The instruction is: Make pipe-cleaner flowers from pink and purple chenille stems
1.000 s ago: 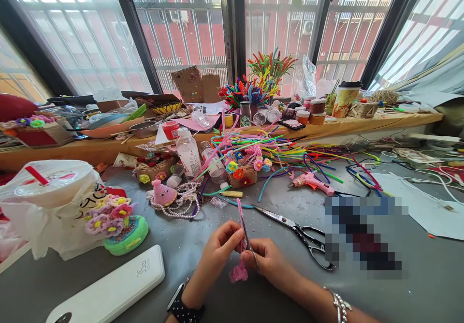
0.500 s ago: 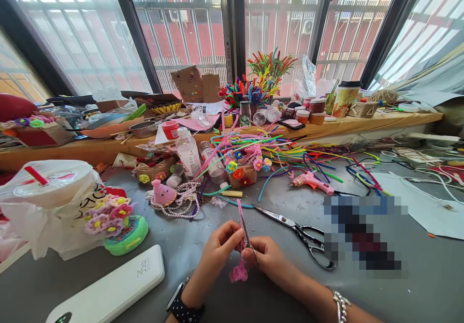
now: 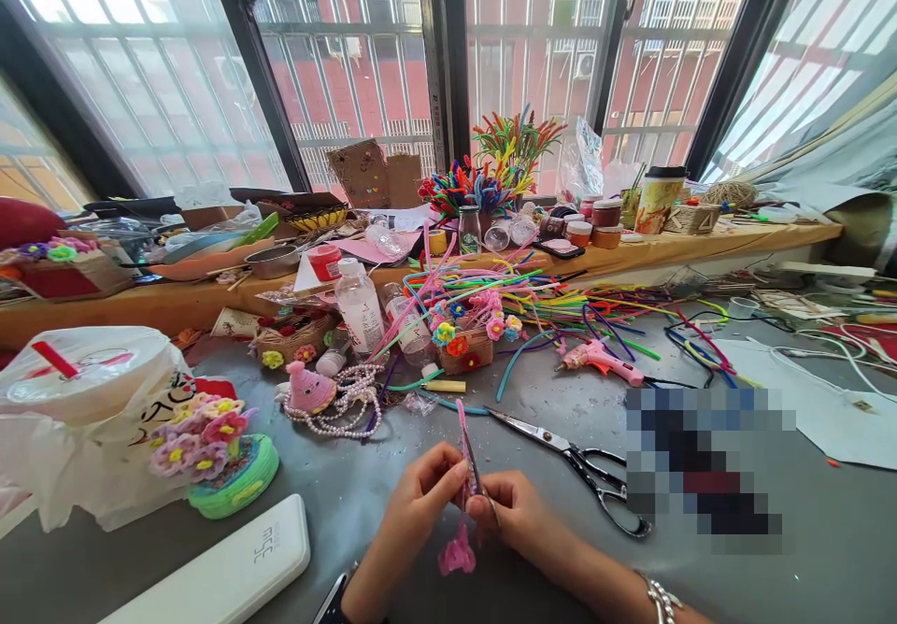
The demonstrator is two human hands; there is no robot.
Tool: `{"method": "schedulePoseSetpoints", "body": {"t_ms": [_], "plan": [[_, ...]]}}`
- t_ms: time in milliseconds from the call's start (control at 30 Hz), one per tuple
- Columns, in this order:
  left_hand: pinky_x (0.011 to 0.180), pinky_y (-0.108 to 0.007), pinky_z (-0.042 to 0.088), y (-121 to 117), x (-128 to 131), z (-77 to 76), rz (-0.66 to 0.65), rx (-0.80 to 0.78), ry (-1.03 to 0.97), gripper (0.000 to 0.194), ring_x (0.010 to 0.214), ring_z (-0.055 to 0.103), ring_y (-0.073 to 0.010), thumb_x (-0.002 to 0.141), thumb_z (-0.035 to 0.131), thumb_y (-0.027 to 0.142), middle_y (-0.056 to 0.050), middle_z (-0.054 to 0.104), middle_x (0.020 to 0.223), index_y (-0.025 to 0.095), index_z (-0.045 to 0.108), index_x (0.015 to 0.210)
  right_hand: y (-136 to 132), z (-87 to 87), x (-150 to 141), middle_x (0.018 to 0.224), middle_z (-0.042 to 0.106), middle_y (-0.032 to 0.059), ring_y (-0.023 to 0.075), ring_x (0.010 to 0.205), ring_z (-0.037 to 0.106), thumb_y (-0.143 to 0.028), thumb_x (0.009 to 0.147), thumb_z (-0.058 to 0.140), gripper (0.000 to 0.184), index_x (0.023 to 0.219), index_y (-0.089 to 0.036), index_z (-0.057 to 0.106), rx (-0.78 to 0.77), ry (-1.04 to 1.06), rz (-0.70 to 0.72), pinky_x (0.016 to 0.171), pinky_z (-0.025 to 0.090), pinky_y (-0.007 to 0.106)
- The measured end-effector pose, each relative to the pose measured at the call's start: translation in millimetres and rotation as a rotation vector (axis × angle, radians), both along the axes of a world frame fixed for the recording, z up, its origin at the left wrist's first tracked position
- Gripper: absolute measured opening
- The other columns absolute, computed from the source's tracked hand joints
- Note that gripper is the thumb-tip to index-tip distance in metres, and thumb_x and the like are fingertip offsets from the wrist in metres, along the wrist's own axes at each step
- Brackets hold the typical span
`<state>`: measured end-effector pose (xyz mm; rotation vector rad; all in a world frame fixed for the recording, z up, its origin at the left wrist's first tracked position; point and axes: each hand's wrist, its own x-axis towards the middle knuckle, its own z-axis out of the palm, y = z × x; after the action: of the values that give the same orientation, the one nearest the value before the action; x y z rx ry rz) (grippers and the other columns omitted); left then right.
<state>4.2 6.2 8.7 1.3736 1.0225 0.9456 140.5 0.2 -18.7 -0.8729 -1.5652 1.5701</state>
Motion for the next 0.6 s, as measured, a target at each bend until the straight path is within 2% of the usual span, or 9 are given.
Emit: {"method": "schedulePoseSetpoints", "body": {"t_ms": [100, 267, 367, 467, 600], "plan": [[0.051, -0.020, 0.035, 0.6, -1.2, -3.0, -0.038, -0.007, 0.029, 0.027, 0.052, 0.042, -0.0099, 0.068, 0.053, 0.040, 0.004, 0.044, 0.053, 0.015, 0.048, 0.058, 2.3, -2.4, 1.9, 0.045, 0.032, -0.0057, 0.0042, 0.041, 0.025, -0.069, 0.062, 0.040, 0.058, 0.050, -0.014, 0.044, -0.004, 0.035, 0.046, 0.039, 0.017, 0.019], [0.050, -0.020, 0.034, 3.1, -2.6, -5.0, -0.019, -0.006, 0.023, 0.029, 0.052, 0.041, -0.0094, 0.068, 0.054, 0.042, 0.004, 0.043, 0.053, 0.015, 0.047, 0.058, 3.5, -6.0, 1.5, 0.044, 0.028, -0.0067, 0.0041, 0.043, 0.024, -0.061, 0.063, 0.050, 0.051, 0.047, -0.014, 0.040, -0.029, 0.037, -0.032, 0.039, 0.016, 0.019], [0.049, -0.019, 0.033, 3.9, -2.7, -6.8, 0.000, -0.006, 0.012, 0.030, 0.051, 0.040, -0.0089, 0.067, 0.054, 0.043, 0.004, 0.042, 0.053, 0.015, 0.047, 0.057, 3.0, -6.8, 0.6, 0.043, 0.031, -0.0065, 0.0036, 0.041, 0.024, -0.061, 0.062, 0.052, 0.050, 0.046, -0.014, 0.039, -0.083, 0.018, -0.032, 0.038, 0.015, 0.019], [0.050, -0.020, 0.035, 2.8, -1.9, -6.4, -0.024, -0.023, 0.006, 0.029, 0.051, 0.043, -0.0094, 0.067, 0.054, 0.041, 0.004, 0.044, 0.053, 0.015, 0.048, 0.057, 3.0, -6.7, 1.5, 0.042, 0.034, -0.0062, 0.0030, 0.037, 0.024, -0.066, 0.060, 0.047, 0.054, 0.050, -0.014, 0.044, -0.121, 0.054, 0.026, 0.035, 0.014, 0.019], [0.050, -0.020, 0.035, 1.4, -0.9, -2.7, -0.057, -0.034, 0.005, 0.027, 0.051, 0.044, -0.0094, 0.069, 0.054, 0.039, 0.003, 0.045, 0.053, 0.015, 0.048, 0.057, 3.6, -6.0, 3.2, 0.042, 0.034, -0.0062, 0.0029, 0.036, 0.024, -0.065, 0.061, 0.048, 0.053, 0.053, -0.012, 0.049, -0.110, 0.083, 0.031, 0.034, 0.014, 0.019]]}}
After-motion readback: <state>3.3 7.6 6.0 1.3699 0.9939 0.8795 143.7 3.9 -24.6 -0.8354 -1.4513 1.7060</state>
